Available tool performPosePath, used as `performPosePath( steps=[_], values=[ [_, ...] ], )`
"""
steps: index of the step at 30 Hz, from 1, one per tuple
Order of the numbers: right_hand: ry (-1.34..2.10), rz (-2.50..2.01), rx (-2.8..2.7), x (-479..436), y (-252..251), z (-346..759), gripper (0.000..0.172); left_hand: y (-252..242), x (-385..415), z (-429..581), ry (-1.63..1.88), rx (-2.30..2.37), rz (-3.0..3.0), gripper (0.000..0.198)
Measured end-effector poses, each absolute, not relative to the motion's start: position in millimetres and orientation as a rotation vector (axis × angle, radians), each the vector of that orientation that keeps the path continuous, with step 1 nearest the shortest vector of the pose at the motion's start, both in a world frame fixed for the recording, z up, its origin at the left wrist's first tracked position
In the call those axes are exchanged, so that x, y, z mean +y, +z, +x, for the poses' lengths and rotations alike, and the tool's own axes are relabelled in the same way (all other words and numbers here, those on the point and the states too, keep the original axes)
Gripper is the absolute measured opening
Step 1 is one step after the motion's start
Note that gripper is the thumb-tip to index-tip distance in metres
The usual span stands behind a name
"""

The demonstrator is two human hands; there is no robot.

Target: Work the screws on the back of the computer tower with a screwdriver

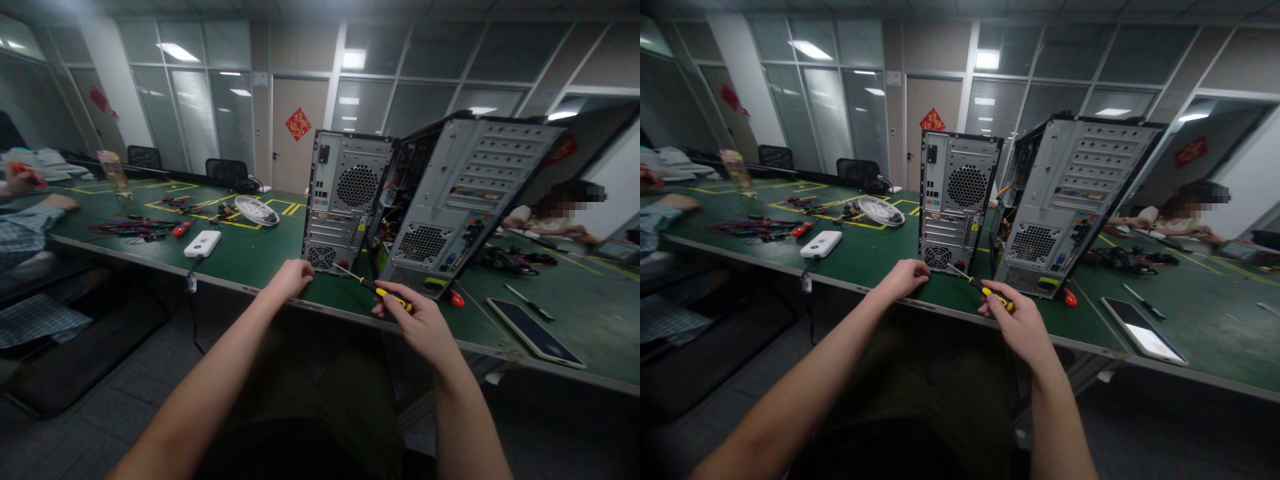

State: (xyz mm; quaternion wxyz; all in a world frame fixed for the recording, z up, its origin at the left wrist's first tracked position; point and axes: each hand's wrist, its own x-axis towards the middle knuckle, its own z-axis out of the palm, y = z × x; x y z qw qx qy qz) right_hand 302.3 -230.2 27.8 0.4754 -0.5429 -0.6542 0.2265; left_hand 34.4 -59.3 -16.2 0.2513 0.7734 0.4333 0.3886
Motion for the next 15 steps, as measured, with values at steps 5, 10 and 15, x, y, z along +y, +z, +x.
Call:
performPosePath(
  steps=[5, 10, 15],
  values=[
    [0.494, -1.406, -1.736, -222.8, 19.8, 299.2, 0.044, -17.1, -47.7, 19.3, 1.139, 1.339, 1.926, 0.017],
    [0.444, -1.444, -1.822, -208.4, 6.2, 292.5, 0.04, -19.8, -38.4, 10.7, 1.201, 1.37, 1.788, 0.016],
    [0.44, -1.441, -1.827, -204.1, 1.9, 292.7, 0.039, -23.1, -32.6, 8.9, 1.154, 1.415, 1.786, 0.013]
  ],
)
